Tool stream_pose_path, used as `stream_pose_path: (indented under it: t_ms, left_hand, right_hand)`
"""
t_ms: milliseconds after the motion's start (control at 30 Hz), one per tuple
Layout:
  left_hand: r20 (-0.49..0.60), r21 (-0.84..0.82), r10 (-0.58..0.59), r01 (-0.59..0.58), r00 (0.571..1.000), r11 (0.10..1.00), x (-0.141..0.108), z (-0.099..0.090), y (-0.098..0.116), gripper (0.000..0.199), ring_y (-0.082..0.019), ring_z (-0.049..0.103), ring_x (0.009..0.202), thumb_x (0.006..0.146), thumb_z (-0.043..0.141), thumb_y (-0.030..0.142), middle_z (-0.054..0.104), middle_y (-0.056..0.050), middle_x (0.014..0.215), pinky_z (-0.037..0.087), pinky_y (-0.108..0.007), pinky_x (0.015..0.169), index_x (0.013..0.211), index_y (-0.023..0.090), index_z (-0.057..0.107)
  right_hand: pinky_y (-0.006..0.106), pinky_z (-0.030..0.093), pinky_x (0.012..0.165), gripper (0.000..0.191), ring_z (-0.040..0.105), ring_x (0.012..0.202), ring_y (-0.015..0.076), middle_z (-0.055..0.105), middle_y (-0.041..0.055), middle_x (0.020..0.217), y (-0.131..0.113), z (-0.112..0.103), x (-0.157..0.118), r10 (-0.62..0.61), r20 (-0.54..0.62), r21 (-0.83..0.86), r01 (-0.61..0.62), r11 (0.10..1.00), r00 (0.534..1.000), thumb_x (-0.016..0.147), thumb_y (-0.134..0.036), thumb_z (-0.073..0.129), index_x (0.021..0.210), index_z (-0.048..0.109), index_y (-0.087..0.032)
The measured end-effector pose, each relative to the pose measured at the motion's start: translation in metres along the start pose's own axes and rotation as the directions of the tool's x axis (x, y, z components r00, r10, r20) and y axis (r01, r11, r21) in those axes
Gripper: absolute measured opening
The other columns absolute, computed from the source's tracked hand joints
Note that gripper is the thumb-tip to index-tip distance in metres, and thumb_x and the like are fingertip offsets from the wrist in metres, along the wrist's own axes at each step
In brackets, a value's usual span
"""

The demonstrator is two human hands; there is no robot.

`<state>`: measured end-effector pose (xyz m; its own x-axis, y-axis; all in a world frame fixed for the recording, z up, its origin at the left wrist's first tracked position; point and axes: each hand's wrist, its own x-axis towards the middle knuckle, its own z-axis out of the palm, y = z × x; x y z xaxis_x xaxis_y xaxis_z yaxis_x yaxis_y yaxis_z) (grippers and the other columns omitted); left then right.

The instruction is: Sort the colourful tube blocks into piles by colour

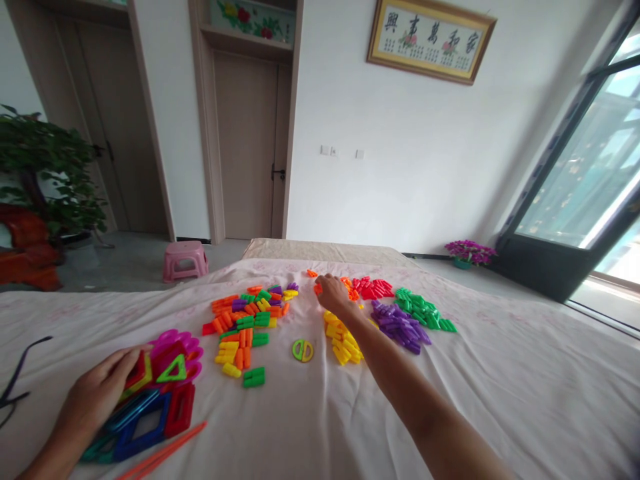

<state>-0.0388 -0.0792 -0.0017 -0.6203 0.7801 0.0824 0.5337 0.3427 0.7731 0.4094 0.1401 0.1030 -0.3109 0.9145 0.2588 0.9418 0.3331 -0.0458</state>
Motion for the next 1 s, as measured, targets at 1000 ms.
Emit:
stream_pose_path:
  t_ms: [1000]
  left_hand:
    - [0.010,-0.043,0.018,-0.018,1.000,0.999,-0.007,-0.003,0.011,0.046,-0.026,0.066,0.109,0.088,0.044,0.052,0.075,-0.005,0.112,0.046,-0.031,0.099,0.111,0.021,0.069]
  right_hand:
    - [0.027,0.046,0.076,0.033,0.064,0.096,0.0207,0.060,0.0102,0.122,-0.058,0.059,0.035,-0.132,0.170,0.243,0.088,0.966,0.977,0.087,-0.028,0.056,0.120,0.060,-0.025]
